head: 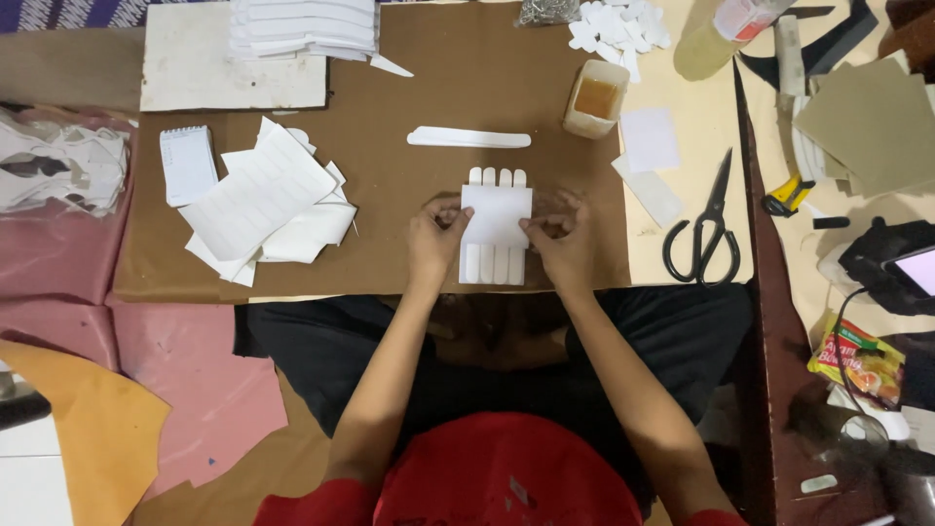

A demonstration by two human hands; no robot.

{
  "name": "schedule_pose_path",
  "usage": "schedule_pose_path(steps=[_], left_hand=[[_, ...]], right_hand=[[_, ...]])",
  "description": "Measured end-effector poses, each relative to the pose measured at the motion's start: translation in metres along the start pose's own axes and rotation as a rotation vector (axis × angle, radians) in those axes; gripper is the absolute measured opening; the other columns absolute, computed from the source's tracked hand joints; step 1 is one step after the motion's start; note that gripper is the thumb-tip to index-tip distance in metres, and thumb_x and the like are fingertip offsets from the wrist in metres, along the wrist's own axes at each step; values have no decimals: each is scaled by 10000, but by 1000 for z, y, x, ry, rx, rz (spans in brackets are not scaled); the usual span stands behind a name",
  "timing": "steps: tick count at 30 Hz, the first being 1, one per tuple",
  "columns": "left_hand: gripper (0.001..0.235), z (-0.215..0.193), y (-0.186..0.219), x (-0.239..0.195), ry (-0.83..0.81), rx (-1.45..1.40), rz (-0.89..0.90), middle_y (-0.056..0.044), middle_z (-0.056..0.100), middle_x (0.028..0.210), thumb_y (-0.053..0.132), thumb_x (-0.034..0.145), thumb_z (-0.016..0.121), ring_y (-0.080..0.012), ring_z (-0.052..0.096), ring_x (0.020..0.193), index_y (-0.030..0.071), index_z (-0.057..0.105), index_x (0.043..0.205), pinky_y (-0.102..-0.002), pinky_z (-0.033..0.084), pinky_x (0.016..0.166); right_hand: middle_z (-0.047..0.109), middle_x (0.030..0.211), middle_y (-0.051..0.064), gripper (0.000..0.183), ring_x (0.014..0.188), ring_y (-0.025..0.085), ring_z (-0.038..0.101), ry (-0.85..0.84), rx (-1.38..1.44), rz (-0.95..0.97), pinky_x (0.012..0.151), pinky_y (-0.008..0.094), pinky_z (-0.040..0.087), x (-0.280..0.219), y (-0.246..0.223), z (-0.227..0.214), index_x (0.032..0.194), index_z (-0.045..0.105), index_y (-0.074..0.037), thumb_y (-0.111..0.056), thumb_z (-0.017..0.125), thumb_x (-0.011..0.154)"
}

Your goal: The person sits on the floor and assembles white paper strips into a layered stack. They apply a brown adhesive from a small container to the strips and a square paper base, then press the pieces together to form a compact unit.

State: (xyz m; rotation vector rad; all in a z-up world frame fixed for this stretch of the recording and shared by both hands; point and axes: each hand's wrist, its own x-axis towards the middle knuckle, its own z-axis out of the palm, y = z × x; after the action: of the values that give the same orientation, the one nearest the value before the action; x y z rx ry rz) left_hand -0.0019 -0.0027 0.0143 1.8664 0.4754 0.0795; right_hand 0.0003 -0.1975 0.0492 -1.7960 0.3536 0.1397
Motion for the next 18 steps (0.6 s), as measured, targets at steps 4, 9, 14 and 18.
schedule_pose_path(steps=[4,9,14,18], left_hand=[[256,6,10,8,12,63,27,-128,758,848,191,832,841,-260,735,818,61,788,1046,-368,591,694],[192,14,20,19,64,112,6,-112,759,825,107,824,820,-243,744,788,72,790,1011,-357,602,660],[148,16,18,31,41,48,-29,-140,738,833,66,846,788,-235,725,735,25,748,983,-306,617,478],[169,20,16,35,44,39,-42,-159,723,843,57,839,791,-256,726,735,-9,723,979,-320,631,437]], right_hand=[[693,1019,90,686,885,207,710,-7,-19,35,650,264,648,13,-5,3,1432,426,-109,-222,826,888],[707,1005,127,698,855,232,727,-4,-61,-19,614,263,663,50,24,11,1440,412,-80,-179,821,883],[700,1059,152,697,907,235,721,1,-83,4,643,274,668,50,12,12,1454,420,-62,-212,811,898],[710,1045,151,655,896,235,724,7,-119,-14,643,270,664,49,7,10,1444,450,-72,-215,799,909]])
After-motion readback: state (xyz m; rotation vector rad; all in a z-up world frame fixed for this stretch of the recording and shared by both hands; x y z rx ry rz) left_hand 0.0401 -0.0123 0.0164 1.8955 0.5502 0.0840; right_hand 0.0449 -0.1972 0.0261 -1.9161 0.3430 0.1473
